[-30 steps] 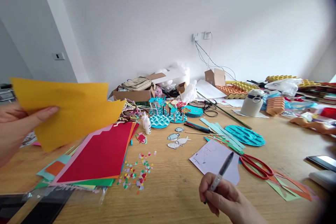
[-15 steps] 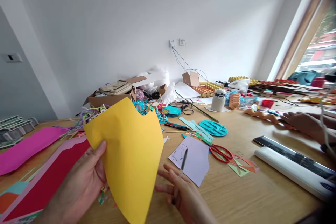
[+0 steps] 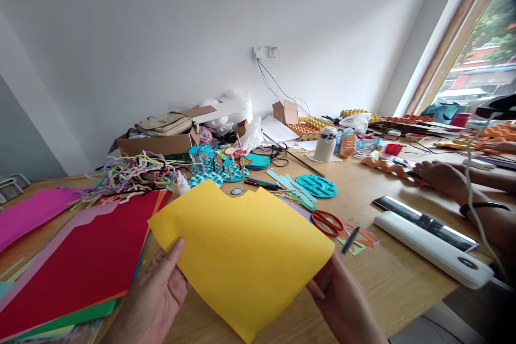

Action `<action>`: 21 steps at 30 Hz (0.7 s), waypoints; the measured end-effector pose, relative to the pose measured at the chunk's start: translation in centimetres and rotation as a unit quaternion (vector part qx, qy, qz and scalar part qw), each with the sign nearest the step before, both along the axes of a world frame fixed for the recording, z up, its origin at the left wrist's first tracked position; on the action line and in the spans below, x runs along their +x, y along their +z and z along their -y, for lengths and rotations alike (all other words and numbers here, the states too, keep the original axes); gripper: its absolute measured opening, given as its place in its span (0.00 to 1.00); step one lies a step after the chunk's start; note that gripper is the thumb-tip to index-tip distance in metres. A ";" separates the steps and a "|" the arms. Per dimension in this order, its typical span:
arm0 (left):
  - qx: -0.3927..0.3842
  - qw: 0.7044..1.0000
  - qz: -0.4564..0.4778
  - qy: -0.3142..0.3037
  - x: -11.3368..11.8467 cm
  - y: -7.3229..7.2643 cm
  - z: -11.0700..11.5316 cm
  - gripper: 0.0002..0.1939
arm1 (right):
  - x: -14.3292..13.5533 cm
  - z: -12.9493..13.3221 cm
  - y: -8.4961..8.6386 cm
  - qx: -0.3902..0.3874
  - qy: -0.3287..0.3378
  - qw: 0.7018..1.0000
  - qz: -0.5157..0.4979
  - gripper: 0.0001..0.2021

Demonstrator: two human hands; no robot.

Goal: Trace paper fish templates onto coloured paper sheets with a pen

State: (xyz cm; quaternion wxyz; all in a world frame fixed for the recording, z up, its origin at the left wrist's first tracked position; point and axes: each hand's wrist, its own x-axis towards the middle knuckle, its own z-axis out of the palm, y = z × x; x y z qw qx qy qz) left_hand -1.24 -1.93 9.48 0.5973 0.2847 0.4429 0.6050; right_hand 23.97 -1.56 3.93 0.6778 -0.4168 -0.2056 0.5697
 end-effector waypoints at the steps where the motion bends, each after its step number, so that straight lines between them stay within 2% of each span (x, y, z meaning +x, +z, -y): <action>1: -0.007 1.000 0.020 -0.007 0.2 -0.4 0.2 0.27 | 0.8 0.2 0.0 0.008 -0.018 1.000 0.010 0.15; 3: -0.028 0.998 0.057 -0.017 0.7 -1.3 0.5 0.29 | 2.1 0.7 -0.1 0.015 -0.040 0.999 0.020 0.19; 6: -0.070 0.994 0.077 -0.015 1.3 -2.7 1.0 0.28 | 4.0 1.5 0.0 -0.034 -0.016 0.998 0.057 0.25; 9: -0.121 0.989 0.083 -0.033 1.5 -3.8 1.3 0.28 | 5.4 1.7 0.6 -0.090 -0.013 0.989 0.116 0.22; 12: -0.132 0.985 0.059 -0.093 1.3 -4.3 1.3 0.29 | 6.2 1.2 1.0 -0.093 0.005 0.974 0.204 0.20; 16: -0.116 0.984 -0.010 -0.134 1.3 -4.8 1.1 0.30 | 6.6 0.1 0.1 -0.071 0.019 0.943 0.324 0.19; 19: -0.124 0.986 -0.017 -0.111 1.5 -4.8 0.9 0.29 | 6.8 0.1 -1.2 -0.071 0.044 0.900 0.428 0.19; 21: -0.148 0.986 -0.002 -0.076 1.5 -4.6 0.8 0.29 | 7.1 0.7 -1.8 -0.075 0.073 0.865 0.491 0.18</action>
